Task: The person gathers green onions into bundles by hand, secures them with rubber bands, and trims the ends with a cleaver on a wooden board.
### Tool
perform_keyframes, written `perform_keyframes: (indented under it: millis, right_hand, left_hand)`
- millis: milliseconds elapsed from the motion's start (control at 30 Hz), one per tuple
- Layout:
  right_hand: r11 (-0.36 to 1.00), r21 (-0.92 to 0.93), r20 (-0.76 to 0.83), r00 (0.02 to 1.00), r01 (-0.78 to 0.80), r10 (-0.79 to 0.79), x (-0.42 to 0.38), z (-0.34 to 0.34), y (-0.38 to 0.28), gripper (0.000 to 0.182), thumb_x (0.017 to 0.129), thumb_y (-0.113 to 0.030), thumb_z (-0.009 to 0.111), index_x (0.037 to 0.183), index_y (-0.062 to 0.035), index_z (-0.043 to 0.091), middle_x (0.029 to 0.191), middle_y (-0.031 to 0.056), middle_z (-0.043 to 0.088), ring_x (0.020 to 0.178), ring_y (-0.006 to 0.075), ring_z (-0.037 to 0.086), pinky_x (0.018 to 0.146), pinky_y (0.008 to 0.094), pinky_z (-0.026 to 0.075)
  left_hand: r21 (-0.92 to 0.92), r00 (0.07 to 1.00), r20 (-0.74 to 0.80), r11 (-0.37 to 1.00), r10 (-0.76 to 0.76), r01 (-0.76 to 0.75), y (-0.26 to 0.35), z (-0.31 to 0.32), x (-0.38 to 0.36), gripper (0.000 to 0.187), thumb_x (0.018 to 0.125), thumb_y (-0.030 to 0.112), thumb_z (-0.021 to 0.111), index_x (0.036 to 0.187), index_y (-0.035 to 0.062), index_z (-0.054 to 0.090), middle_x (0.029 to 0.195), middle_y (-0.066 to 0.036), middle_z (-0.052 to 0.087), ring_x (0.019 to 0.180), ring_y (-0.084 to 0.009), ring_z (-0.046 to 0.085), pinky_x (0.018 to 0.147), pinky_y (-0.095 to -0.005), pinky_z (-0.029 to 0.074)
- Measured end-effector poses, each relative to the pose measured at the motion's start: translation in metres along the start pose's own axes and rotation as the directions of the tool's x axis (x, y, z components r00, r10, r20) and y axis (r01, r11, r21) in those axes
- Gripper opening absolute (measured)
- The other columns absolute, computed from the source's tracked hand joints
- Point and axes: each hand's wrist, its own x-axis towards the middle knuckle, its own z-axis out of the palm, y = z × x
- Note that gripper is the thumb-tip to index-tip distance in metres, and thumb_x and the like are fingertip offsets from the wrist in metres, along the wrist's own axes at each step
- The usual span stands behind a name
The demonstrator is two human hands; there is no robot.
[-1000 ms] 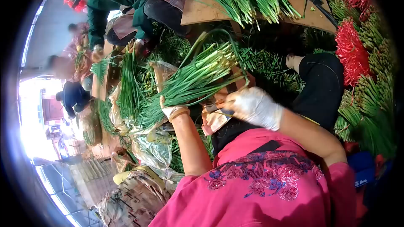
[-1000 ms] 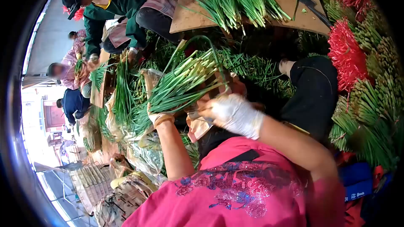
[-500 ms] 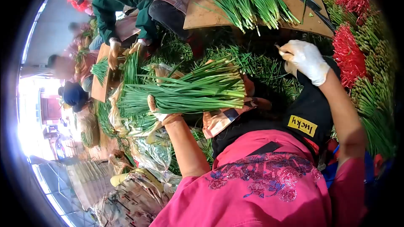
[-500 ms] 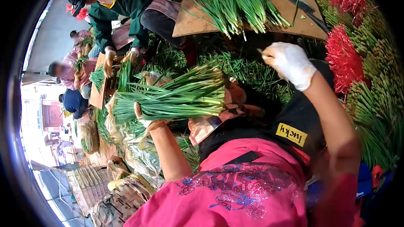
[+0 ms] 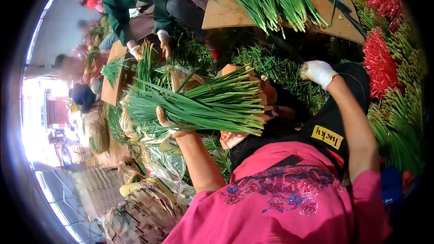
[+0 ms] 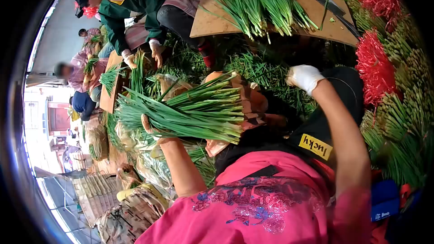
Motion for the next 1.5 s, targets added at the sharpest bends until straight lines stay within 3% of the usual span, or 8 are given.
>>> perform_keyframes:
  millis: [100, 233, 533, 767, 967, 1333, 1433, 1500]
  right_hand:
    - [0.937, -0.230, -0.168, 0.959, -0.262, 0.227, -0.028, -0.038, -0.017, 0.031, 0.070, -0.025, 0.067, 0.094, -0.0052, 0.067, 0.092, 0.0099, 0.066, 0.091, 0.0277, 0.061, 0.081, 0.0367, 0.048]
    - [0.947, -0.047, -0.649, 0.711, 0.319, -0.271, -0.040, -0.055, -0.071, 0.038, 0.068, -0.027, 0.072, 0.098, -0.0045, 0.064, 0.102, 0.0100, 0.063, 0.096, 0.0270, 0.060, 0.086, 0.0348, 0.048]
    - [0.696, 0.228, -0.809, 0.530, 0.681, -0.253, -0.011, -0.076, -0.212, 0.109, 0.055, -0.033, 0.085, 0.140, 0.0009, 0.026, 0.132, 0.0218, 0.044, 0.125, 0.0319, 0.043, 0.104, 0.0373, 0.034]
    - [0.092, 0.723, -0.691, 0.715, 0.684, 0.107, -0.031, -0.139, -0.145, 0.053, 0.073, -0.014, 0.073, 0.119, -0.0018, 0.050, 0.106, 0.0067, 0.059, 0.094, 0.0150, 0.056, 0.084, 0.0300, 0.048]
    - [-0.381, 0.724, -0.412, 0.804, 0.574, 0.429, -0.046, -0.140, -0.079, 0.030, 0.080, -0.022, 0.066, 0.102, -0.0026, 0.062, 0.091, 0.0062, 0.065, 0.078, 0.0188, 0.063, 0.075, 0.0322, 0.052]
    - [-0.648, 0.503, -0.624, 0.759, 0.572, 0.186, -0.051, -0.090, 0.033, 0.053, 0.081, -0.025, 0.070, 0.123, -0.0017, 0.049, 0.116, 0.0102, 0.059, 0.104, 0.0230, 0.058, 0.094, 0.0396, 0.047]
    - [-0.640, 0.473, -0.558, 0.768, 0.606, 0.315, -0.060, -0.092, 0.029, 0.048, 0.081, -0.016, 0.067, 0.124, -0.0038, 0.049, 0.111, 0.0086, 0.060, 0.096, 0.0212, 0.060, 0.087, 0.0376, 0.050]
    - [-0.634, 0.474, -0.536, 0.771, 0.612, 0.344, -0.061, -0.090, 0.033, 0.039, 0.081, -0.019, 0.068, 0.115, -0.0048, 0.054, 0.110, 0.0063, 0.061, 0.098, 0.0197, 0.059, 0.089, 0.0381, 0.050]
  left_hand:
    - [0.060, 0.999, 0.028, 0.998, -0.034, 0.033, -0.004, 0.013, 0.001, 0.045, 0.080, 0.037, 0.059, 0.113, 0.0069, 0.060, 0.110, -0.012, 0.063, 0.099, -0.0274, 0.059, 0.088, -0.0451, 0.047]
    - [0.072, 0.999, 0.021, 0.997, -0.028, 0.026, -0.013, 0.045, -0.001, 0.047, 0.080, 0.035, 0.059, 0.116, 0.0058, 0.058, 0.112, -0.013, 0.062, 0.099, -0.0283, 0.059, 0.087, -0.0436, 0.049]
    - [0.408, 0.983, 0.169, 0.913, -0.075, -0.001, -0.065, 0.177, 0.004, 0.047, 0.085, 0.022, 0.059, 0.126, 0.0006, 0.048, 0.118, -0.015, 0.058, 0.104, -0.0257, 0.059, 0.093, -0.0420, 0.047]
    - [0.636, 0.726, 0.459, 0.760, -0.512, 0.134, -0.103, 0.302, 0.025, 0.078, 0.078, 0.013, 0.070, 0.141, -0.0007, 0.026, 0.110, -0.009, 0.058, 0.099, -0.0139, 0.055, 0.087, -0.0279, 0.046]
    - [0.666, 0.428, 0.742, 0.496, -0.516, -0.557, -0.120, 0.350, 0.074, 0.057, 0.086, 0.027, 0.065, 0.132, 0.0005, 0.046, 0.122, -0.012, 0.058, 0.112, -0.0150, 0.051, 0.097, -0.0285, 0.038]
    - [0.850, 0.775, 0.321, 0.527, -0.544, 0.019, -0.114, 0.168, 0.081, 0.038, 0.089, 0.029, 0.060, 0.112, -0.0009, 0.062, 0.106, -0.011, 0.066, 0.096, -0.0149, 0.061, 0.089, -0.0303, 0.046]
    - [0.942, 0.937, 0.258, 0.276, -0.235, -0.190, -0.097, 0.164, 0.027, 0.021, 0.087, 0.017, 0.058, 0.100, 0.0039, 0.068, 0.087, -0.008, 0.069, 0.070, -0.0139, 0.063, 0.066, -0.0305, 0.051]
    - [0.599, 0.604, 0.695, -0.151, -0.390, -0.786, -0.099, 0.174, 0.008, 0.032, 0.078, 0.014, 0.064, 0.110, 0.0128, 0.066, 0.063, -0.003, 0.062, 0.059, -0.0204, 0.061, 0.061, -0.0325, 0.048]
